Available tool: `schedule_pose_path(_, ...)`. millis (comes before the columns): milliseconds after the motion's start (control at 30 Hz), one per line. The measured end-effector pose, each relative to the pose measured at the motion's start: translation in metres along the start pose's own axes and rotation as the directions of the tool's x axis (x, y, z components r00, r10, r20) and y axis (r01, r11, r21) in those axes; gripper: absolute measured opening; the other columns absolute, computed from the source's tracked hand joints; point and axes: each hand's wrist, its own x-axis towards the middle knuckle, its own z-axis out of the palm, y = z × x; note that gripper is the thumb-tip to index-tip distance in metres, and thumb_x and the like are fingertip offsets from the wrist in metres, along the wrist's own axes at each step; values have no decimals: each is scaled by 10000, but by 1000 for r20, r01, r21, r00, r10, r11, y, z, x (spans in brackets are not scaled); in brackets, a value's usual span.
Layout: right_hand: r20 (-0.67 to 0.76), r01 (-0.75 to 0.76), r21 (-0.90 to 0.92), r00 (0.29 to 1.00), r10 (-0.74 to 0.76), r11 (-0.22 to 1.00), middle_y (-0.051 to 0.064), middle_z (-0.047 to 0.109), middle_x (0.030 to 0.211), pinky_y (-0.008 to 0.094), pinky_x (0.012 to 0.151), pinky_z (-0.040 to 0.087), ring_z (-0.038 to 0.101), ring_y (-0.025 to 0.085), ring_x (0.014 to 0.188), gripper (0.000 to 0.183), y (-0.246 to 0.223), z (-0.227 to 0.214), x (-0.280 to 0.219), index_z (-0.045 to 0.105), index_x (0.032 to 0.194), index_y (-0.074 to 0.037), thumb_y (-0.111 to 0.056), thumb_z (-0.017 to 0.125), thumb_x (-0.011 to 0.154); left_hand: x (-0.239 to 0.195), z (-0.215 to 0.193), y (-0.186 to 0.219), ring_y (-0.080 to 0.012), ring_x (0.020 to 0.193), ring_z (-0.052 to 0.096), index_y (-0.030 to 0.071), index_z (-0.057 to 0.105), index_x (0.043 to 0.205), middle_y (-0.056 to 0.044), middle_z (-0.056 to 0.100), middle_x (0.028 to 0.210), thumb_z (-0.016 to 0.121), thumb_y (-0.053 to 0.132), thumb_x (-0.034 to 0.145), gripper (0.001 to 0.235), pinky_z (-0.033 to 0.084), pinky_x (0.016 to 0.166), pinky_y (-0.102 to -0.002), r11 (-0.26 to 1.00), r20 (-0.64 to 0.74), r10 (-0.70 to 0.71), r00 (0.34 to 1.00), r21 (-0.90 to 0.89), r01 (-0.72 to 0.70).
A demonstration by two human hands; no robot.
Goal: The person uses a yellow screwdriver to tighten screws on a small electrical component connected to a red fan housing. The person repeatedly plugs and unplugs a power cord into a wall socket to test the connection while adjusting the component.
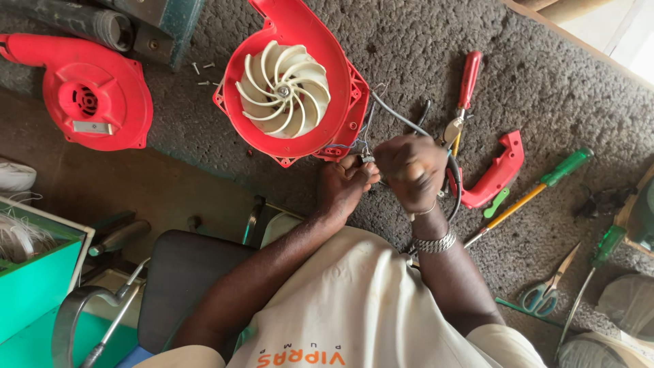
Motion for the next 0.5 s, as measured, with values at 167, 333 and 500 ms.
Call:
schedule_pose_path(167, -202, -5, 119, 979, 29, 993, -8, 369, 691, 290, 526, 332, 339, 102, 585, 365, 2, -8, -4, 449, 981, -99, -426, 546, 1111, -3, -1, 6, -124, 830, 751, 8, 716, 996, -53, 772, 911, 680, 136, 969, 135, 563, 679, -225, 999, -16, -41, 999, 35, 42)
schedule_pose_path(333, -406, 48, -65, 911, -70, 997, 55, 442, 885, 327, 650, 459, 454, 151, 711, 279, 0, 14, -21, 430, 1092, -101, -362, 521, 1128, -3, -1, 8, -127, 839, 757, 4, 717, 1011, -57, 770, 918, 675, 153, 976, 159, 569, 685, -225, 999, 13, -3, 1000, 39, 3)
schedule_pose_path(500, -287, 43, -123, 955, -77, 991, 53, 458, 948, 343, 791, 499, 479, 176, 822, 266, -11, 16, -15, 407, 1121, -113, -306, 590, 1118, -2, -1, 8, -128, 846, 765, 9, 710, 1031, -56, 774, 930, 681, 170, 970, 174, 575, 693, -221, 998, 11, -32, 999, 53, 31)
